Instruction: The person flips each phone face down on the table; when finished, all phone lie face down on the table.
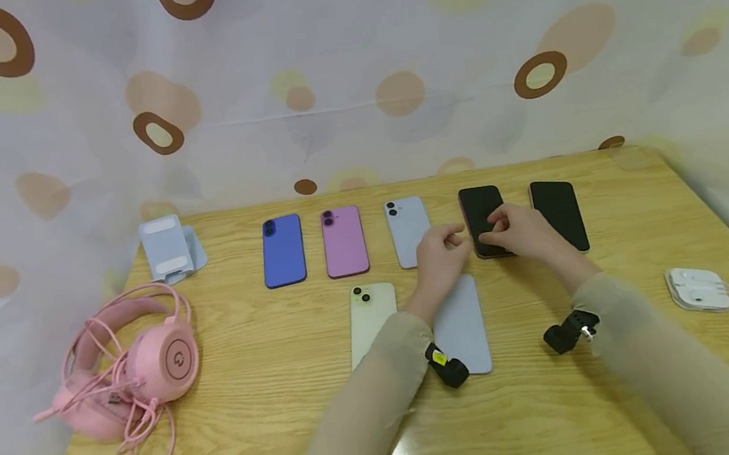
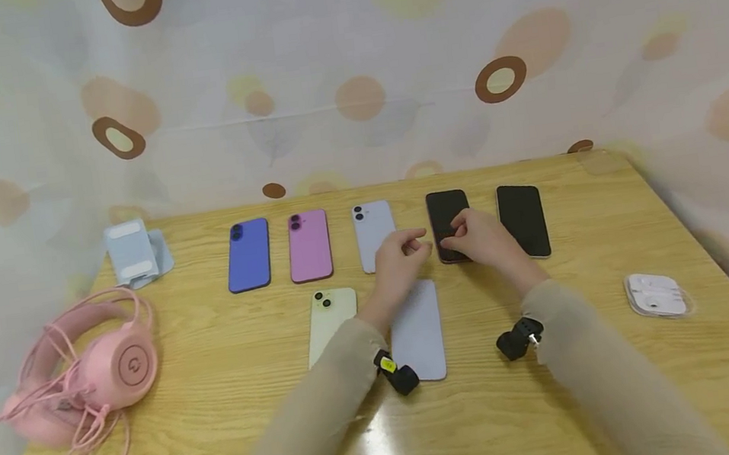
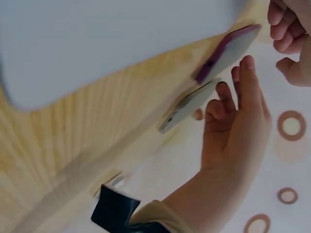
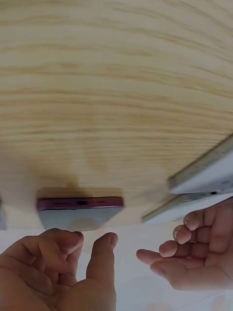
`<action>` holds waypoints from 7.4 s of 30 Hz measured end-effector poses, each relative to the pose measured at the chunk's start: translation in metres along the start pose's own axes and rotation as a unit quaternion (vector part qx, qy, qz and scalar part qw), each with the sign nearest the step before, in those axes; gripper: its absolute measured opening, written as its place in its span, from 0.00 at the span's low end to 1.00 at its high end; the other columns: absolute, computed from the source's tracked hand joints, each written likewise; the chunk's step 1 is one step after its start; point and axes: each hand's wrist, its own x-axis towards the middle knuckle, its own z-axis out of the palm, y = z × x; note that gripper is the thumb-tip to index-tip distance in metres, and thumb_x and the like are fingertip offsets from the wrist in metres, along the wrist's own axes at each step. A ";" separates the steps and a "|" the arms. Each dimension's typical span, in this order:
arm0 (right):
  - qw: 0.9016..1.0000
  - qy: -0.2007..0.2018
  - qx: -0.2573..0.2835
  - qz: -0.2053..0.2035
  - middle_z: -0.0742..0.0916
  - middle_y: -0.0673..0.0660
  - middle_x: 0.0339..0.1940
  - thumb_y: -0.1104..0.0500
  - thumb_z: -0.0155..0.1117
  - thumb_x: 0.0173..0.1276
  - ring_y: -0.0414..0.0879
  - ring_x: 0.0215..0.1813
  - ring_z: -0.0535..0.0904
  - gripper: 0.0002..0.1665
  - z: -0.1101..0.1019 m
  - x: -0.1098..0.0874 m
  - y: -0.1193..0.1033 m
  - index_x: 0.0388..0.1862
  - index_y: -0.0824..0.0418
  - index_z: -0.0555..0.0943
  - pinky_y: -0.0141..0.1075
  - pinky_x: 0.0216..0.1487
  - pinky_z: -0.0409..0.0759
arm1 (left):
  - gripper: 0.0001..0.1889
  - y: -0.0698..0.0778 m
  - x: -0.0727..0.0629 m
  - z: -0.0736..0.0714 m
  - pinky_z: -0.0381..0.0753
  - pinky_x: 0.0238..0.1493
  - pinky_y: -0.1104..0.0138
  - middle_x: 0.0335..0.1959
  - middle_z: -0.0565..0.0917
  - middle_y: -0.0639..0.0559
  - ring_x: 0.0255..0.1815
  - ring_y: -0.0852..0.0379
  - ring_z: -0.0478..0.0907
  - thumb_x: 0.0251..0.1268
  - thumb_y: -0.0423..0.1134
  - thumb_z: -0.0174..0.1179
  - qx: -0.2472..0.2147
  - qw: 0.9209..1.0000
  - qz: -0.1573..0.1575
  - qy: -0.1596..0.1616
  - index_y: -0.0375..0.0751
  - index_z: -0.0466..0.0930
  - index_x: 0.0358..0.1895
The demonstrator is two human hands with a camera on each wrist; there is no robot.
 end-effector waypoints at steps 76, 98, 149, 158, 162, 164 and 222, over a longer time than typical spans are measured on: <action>0.994 -0.060 0.086 -0.021 0.82 0.66 0.45 0.50 0.53 0.74 0.51 0.41 0.75 0.27 0.012 0.000 0.011 0.55 0.74 0.76 0.37 0.39 0.74 | 0.10 -0.012 -0.013 0.028 0.71 0.35 0.75 0.35 0.72 0.52 0.35 0.62 0.68 0.61 0.34 0.56 -0.016 0.990 0.073 0.123 0.31 0.79 0.41; 0.998 -0.017 0.017 0.052 0.82 0.62 0.35 0.45 0.64 0.65 0.51 0.37 0.73 0.32 0.001 -0.006 0.022 0.48 0.74 0.74 0.36 0.33 0.70 | 0.13 -0.009 -0.012 0.027 0.67 0.35 0.70 0.23 0.69 0.56 0.27 0.59 0.66 0.66 0.43 0.58 0.330 0.938 0.099 0.031 0.41 0.78 0.23; 0.998 0.036 -0.020 0.043 0.74 0.80 0.55 0.49 0.61 0.68 0.71 0.54 0.72 0.39 -0.049 -0.042 0.101 0.60 0.82 0.65 0.58 0.52 0.71 | 0.23 0.021 0.013 0.066 0.70 0.51 0.74 0.49 0.78 0.54 0.48 0.61 0.73 0.67 0.48 0.59 0.330 0.915 0.155 -0.174 0.44 0.75 0.61; 0.997 0.034 0.041 0.063 0.77 0.76 0.51 0.55 0.66 0.65 0.63 0.49 0.74 0.35 -0.045 -0.039 0.096 0.59 0.81 0.68 0.40 0.42 0.75 | 0.22 0.023 0.018 0.069 0.70 0.52 0.72 0.52 0.78 0.56 0.51 0.62 0.73 0.66 0.51 0.59 0.397 0.885 0.159 -0.187 0.46 0.78 0.60; 0.994 0.013 0.083 0.067 0.76 0.75 0.52 0.58 0.67 0.64 0.59 0.48 0.74 0.35 -0.043 -0.039 0.096 0.60 0.81 0.67 0.29 0.35 0.75 | 0.21 0.021 0.017 0.068 0.69 0.51 0.72 0.49 0.80 0.57 0.49 0.63 0.74 0.66 0.52 0.59 0.401 0.880 0.171 -0.189 0.47 0.80 0.58; 0.993 0.007 0.093 0.072 0.76 0.75 0.52 0.58 0.66 0.65 0.58 0.49 0.74 0.36 -0.042 -0.039 0.095 0.61 0.81 0.66 0.27 0.34 0.74 | 0.21 0.020 0.016 0.068 0.68 0.51 0.73 0.49 0.80 0.58 0.49 0.63 0.74 0.66 0.52 0.59 0.401 0.880 0.174 -0.188 0.47 0.80 0.58; 0.997 0.000 0.024 0.073 0.78 0.71 0.46 0.45 0.64 0.65 0.59 0.45 0.73 0.39 -0.031 -0.044 0.061 0.57 0.78 0.70 0.44 0.42 0.72 | 0.11 0.025 0.018 0.044 0.65 0.24 0.75 0.20 0.75 0.55 0.22 0.63 0.68 0.64 0.42 0.61 0.238 0.941 0.100 -0.218 0.37 0.80 0.30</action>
